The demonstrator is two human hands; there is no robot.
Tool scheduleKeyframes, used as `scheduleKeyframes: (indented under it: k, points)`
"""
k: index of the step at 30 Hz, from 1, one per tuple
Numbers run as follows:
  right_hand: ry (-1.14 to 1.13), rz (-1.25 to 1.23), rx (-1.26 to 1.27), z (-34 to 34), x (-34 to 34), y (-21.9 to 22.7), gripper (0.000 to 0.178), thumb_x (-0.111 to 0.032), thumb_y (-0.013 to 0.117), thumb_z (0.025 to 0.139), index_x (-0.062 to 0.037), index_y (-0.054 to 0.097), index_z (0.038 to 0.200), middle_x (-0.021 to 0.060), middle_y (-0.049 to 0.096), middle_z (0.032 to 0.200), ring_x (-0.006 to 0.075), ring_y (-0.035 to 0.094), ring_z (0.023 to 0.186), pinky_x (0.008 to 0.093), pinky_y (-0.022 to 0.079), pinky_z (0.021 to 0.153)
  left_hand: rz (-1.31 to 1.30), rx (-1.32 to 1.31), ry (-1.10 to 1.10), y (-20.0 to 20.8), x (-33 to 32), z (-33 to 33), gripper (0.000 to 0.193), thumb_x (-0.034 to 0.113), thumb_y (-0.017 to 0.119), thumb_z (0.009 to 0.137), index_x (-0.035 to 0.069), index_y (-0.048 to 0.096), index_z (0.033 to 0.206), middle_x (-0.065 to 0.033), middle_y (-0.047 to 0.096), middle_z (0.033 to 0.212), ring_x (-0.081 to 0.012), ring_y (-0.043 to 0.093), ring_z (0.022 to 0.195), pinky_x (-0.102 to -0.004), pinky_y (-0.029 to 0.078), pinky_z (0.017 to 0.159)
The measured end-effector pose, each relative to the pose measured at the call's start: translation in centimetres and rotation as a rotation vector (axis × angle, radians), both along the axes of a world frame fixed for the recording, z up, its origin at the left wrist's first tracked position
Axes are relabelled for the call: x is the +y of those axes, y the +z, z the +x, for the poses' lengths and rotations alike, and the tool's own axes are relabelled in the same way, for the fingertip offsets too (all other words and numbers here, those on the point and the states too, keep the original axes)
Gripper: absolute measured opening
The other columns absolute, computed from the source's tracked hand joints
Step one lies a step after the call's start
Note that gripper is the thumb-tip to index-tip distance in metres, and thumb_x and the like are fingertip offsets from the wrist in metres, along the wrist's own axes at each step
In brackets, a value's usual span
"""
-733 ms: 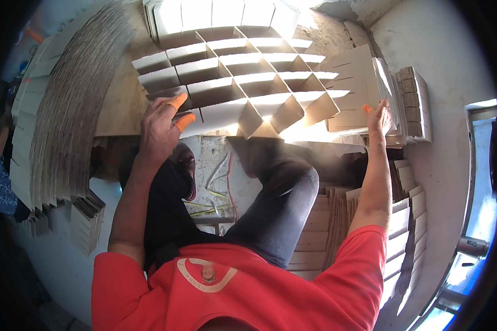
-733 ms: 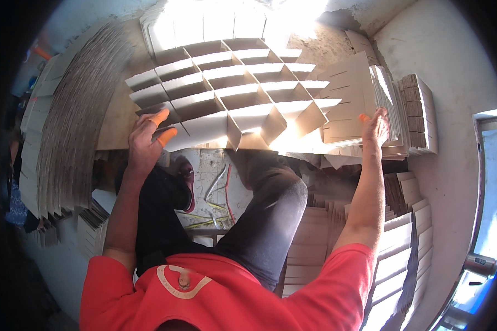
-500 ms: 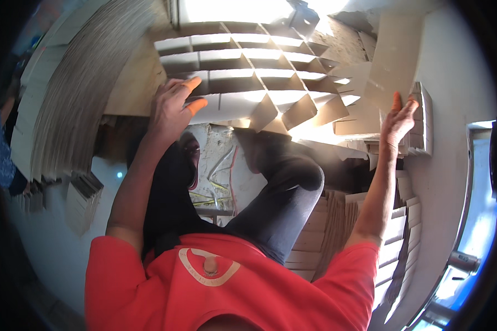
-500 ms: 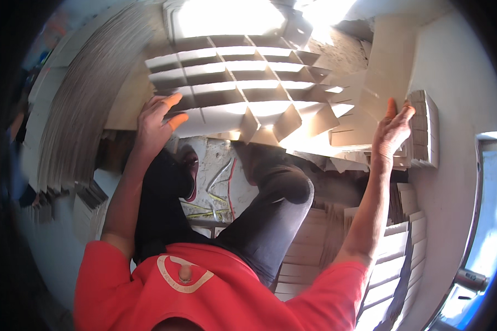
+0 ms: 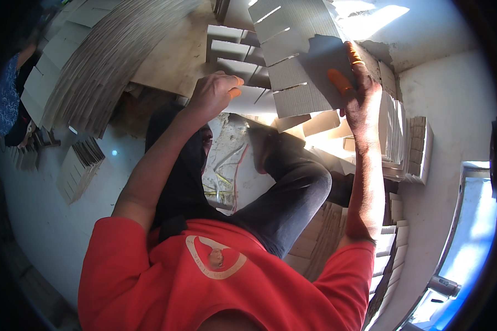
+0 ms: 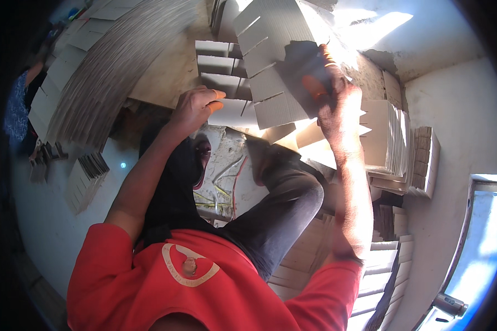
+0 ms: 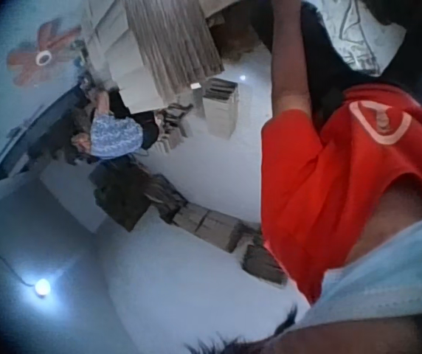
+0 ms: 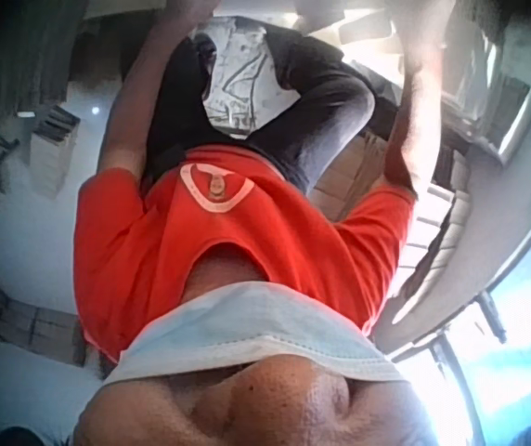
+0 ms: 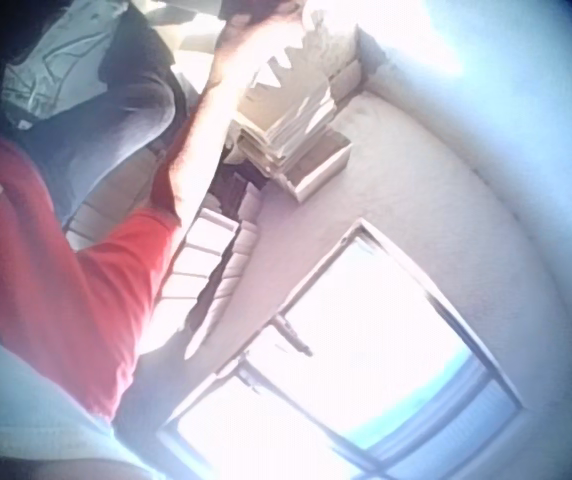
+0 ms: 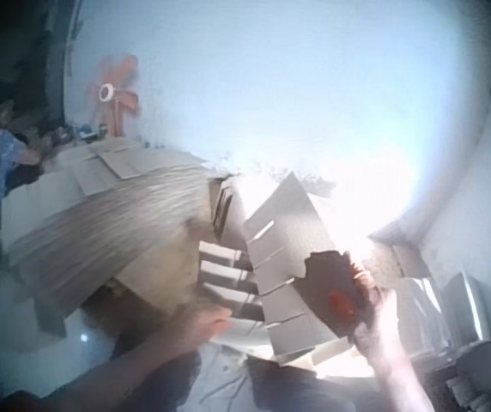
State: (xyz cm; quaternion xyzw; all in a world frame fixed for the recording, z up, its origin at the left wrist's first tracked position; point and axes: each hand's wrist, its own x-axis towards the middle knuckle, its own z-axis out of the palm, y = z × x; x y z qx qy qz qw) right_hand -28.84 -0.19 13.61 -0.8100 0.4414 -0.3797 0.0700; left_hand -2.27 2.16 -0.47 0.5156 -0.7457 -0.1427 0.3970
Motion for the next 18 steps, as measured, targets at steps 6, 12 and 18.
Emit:
scheduleKeyframes:
  k: [6, 12, 18]
  points:
    - [-0.130, 0.168, 0.044, 2.2, -0.1, 0.5, 0.054, -0.011, 0.065, 0.086, -0.0127, 0.048, 0.137, 0.0104, 0.064, 0.070, 0.0088, 0.057, 0.061, 0.0277, 0.051, 0.061, 0.002, 0.025, -0.031, -0.3, 0.0, 0.2, 0.019, 0.006, 0.068, 0.076, 0.003, 0.068, 0.095, -0.0144, 0.063, 0.080, -0.0313, 0.061, 0.077, -0.0396, 0.048, 0.070]
    - [-0.141, 0.360, -0.120, 3.2, 0.3, 0.8, 0.056, -0.008, 0.067, 0.085, -0.0107, 0.048, 0.137, 0.0046, 0.068, 0.086, 0.0038, 0.049, 0.049, 0.0212, 0.038, 0.037, 0.027, 0.062, -0.029, -0.3, -0.2, 0.2, 0.018, 0.005, 0.068, 0.076, 0.003, 0.068, 0.094, -0.0147, 0.063, 0.081, -0.0318, 0.061, 0.078, -0.0394, 0.048, 0.071]
    - [-0.114, 0.238, -0.078, 3.0, -0.4, 0.3, 0.053, -0.008, 0.066, 0.085, -0.0062, 0.049, 0.135, 0.0042, 0.067, 0.079, 0.0039, 0.049, 0.047, 0.0211, 0.037, 0.035, -0.005, 0.099, -0.044, -0.8, -0.5, 0.2, 0.018, 0.004, 0.069, 0.074, 0.002, 0.068, 0.091, -0.0151, 0.065, 0.083, -0.0315, 0.063, 0.079, -0.0387, 0.049, 0.072]
